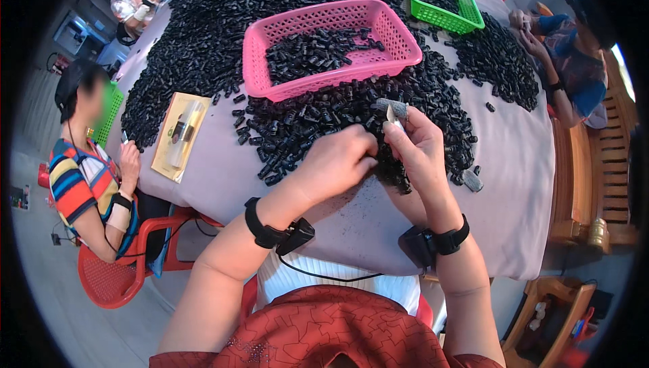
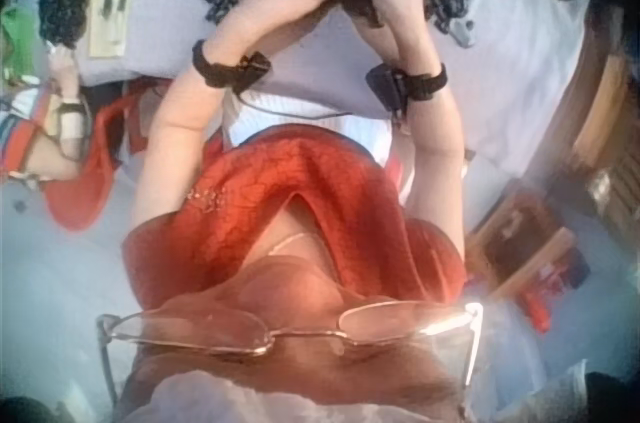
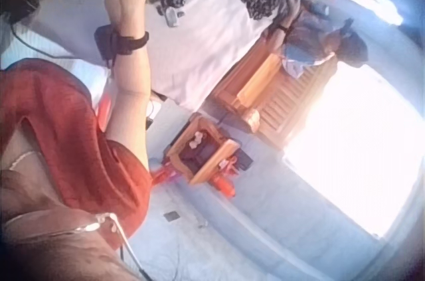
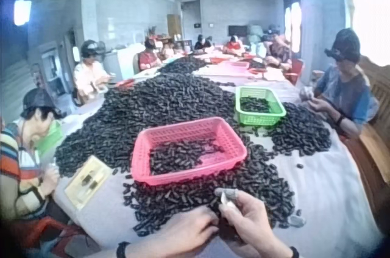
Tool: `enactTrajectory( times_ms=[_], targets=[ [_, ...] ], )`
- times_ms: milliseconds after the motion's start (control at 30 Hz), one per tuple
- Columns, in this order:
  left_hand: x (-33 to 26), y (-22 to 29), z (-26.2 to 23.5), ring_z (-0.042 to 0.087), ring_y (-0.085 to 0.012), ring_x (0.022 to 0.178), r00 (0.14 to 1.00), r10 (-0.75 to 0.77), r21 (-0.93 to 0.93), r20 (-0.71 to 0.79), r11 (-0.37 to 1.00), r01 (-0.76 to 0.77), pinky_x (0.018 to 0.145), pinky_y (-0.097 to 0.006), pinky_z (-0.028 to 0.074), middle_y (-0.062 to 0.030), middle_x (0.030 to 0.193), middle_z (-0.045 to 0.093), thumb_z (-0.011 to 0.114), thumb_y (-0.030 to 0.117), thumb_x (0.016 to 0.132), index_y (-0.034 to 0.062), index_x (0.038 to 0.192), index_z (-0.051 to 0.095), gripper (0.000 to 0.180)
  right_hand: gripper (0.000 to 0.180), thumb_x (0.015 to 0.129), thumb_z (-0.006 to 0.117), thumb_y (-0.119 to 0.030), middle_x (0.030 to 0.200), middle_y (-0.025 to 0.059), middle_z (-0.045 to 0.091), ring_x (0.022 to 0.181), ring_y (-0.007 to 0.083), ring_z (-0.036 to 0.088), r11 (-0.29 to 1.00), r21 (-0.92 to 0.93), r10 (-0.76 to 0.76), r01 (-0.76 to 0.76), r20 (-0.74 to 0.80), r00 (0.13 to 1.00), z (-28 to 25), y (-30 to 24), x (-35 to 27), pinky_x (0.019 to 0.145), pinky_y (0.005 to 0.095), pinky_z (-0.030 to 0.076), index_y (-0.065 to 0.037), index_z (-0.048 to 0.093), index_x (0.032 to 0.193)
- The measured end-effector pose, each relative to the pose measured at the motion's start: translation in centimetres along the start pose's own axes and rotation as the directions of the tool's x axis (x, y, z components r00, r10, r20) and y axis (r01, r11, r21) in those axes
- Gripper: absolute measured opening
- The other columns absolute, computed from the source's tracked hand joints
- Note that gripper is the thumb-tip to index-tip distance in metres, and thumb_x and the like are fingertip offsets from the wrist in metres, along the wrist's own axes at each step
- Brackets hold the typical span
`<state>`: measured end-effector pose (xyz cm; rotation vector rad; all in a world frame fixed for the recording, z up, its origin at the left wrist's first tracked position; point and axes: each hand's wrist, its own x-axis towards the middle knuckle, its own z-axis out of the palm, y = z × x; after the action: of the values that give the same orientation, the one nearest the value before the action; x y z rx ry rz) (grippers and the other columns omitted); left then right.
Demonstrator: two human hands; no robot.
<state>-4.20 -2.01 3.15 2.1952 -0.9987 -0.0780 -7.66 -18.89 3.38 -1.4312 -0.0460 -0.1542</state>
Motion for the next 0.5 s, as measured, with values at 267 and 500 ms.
enactTrajectory(
  times_ms=[267,500],
  targets=[
    [1.6,-2.1,-1.2,0.058,-0.0076,0.064,0.931,-0.358,-0.841,0.069,0.481,0.247,0.061,-0.020,0.048,-0.0024,0.082,0.063,0.060,0.009,0.090,0.0016,0.096,0.061,0.009,0.028,0.088,0.062,-0.008,0.094,-0.0001,0.061,0.083,0.0046,0.054,0.996,-0.041,0.082,-0.082,-0.007,0.997,-0.3,0.2,0.3,0.074,0.0200,0.043,0.002,0.058,0.113],
    [1.1,-3.3,-1.0,0.059,-0.0094,0.065,0.875,-0.459,-0.973,0.152,0.084,0.213,0.062,-0.022,0.050,-0.0041,0.083,0.065,0.057,0.015,0.093,0.0022,0.106,0.061,0.018,0.044,0.088,0.059,-0.004,0.105,0.0036,0.060,0.096,0.0076,0.054,0.999,-0.025,0.037,-0.035,0.098,0.995,0.6,-0.3,-0.1,0.086,0.0227,0.042,0.001,0.047,0.130]
  ],
)
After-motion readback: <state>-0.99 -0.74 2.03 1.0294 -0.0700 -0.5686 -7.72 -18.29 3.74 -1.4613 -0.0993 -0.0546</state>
